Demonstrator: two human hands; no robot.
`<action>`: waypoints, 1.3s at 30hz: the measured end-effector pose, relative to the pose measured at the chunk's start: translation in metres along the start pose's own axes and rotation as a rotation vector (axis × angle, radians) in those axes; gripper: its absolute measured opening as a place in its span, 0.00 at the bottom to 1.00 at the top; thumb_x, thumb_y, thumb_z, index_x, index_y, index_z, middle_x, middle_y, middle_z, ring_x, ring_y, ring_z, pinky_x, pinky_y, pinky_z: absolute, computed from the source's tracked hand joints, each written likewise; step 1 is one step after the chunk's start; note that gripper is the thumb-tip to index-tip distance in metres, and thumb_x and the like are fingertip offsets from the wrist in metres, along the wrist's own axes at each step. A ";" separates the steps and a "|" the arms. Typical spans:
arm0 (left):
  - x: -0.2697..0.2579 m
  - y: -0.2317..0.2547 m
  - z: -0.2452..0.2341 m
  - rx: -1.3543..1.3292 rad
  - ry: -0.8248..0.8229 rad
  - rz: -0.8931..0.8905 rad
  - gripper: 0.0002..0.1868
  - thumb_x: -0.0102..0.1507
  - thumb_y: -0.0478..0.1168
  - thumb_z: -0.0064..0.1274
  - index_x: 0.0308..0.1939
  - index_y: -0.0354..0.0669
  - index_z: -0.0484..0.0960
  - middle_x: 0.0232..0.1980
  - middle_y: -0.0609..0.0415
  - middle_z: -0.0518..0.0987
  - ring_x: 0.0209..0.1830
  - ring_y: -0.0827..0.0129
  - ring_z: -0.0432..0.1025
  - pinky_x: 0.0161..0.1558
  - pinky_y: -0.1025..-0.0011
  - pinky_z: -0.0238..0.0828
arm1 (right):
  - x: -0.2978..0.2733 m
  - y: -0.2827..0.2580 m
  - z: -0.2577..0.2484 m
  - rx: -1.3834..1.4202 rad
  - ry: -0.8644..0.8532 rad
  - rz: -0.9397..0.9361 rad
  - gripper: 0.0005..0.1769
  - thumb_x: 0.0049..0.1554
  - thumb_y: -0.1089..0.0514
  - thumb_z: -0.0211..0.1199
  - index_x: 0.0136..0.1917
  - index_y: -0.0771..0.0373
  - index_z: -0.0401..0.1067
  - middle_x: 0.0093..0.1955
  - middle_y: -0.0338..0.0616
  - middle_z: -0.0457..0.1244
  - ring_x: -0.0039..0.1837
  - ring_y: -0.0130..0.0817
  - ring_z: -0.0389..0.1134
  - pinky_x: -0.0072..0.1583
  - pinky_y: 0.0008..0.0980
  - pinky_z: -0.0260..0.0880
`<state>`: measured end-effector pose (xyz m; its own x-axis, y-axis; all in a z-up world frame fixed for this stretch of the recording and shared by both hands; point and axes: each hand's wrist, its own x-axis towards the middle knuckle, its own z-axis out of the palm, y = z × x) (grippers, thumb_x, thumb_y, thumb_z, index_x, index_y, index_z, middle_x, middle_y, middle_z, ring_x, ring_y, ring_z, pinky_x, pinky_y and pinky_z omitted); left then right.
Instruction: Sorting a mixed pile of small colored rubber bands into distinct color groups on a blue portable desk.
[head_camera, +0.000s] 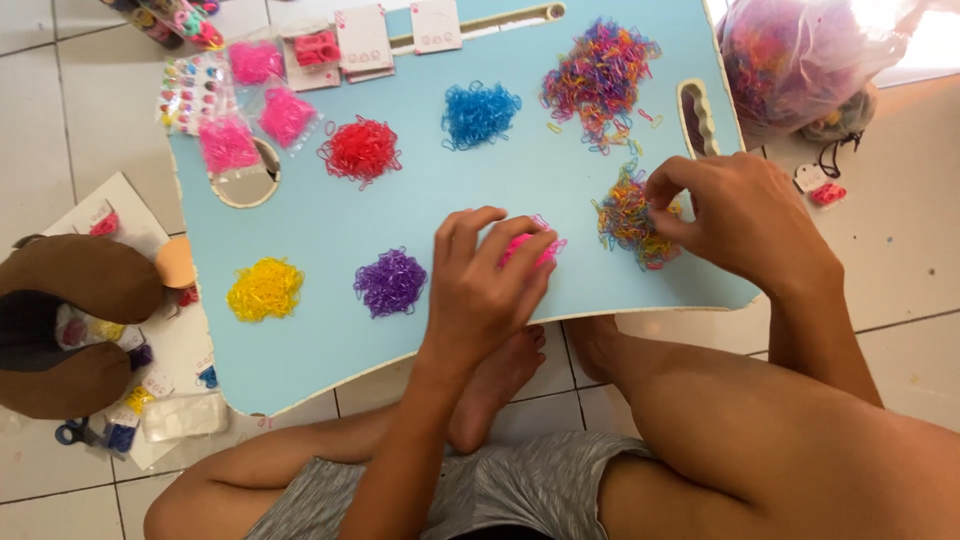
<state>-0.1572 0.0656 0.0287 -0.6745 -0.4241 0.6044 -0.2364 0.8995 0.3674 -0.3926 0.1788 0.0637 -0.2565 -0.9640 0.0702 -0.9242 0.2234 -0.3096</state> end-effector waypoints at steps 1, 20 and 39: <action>-0.002 0.003 0.002 -0.005 -0.003 0.001 0.12 0.59 0.35 0.64 0.46 0.42 0.84 0.52 0.56 0.79 0.57 0.58 0.67 0.63 0.54 0.63 | -0.002 0.007 0.005 -0.001 -0.002 0.005 0.06 0.51 0.62 0.69 0.44 0.59 0.78 0.41 0.34 0.72 0.35 0.41 0.68 0.44 0.39 0.66; -0.041 0.003 0.021 -0.095 0.011 0.033 0.14 0.57 0.37 0.64 0.47 0.48 0.85 0.51 0.61 0.79 0.53 0.63 0.67 0.58 0.60 0.66 | -0.015 0.010 0.015 -0.169 -0.457 0.269 0.06 0.46 0.53 0.68 0.39 0.50 0.84 0.28 0.40 0.67 0.33 0.42 0.63 0.45 0.36 0.66; 0.003 0.034 0.081 -0.060 -0.054 0.013 0.10 0.59 0.39 0.65 0.42 0.39 0.87 0.57 0.52 0.76 0.59 0.56 0.64 0.63 0.56 0.61 | -0.020 0.018 0.006 -0.043 -0.150 0.068 0.06 0.49 0.58 0.65 0.39 0.60 0.81 0.38 0.40 0.71 0.33 0.44 0.65 0.42 0.39 0.66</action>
<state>-0.2242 0.1035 -0.0139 -0.7143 -0.4043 0.5713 -0.1859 0.8965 0.4021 -0.4022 0.2014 0.0507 -0.2766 -0.9565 -0.0927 -0.9184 0.2915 -0.2677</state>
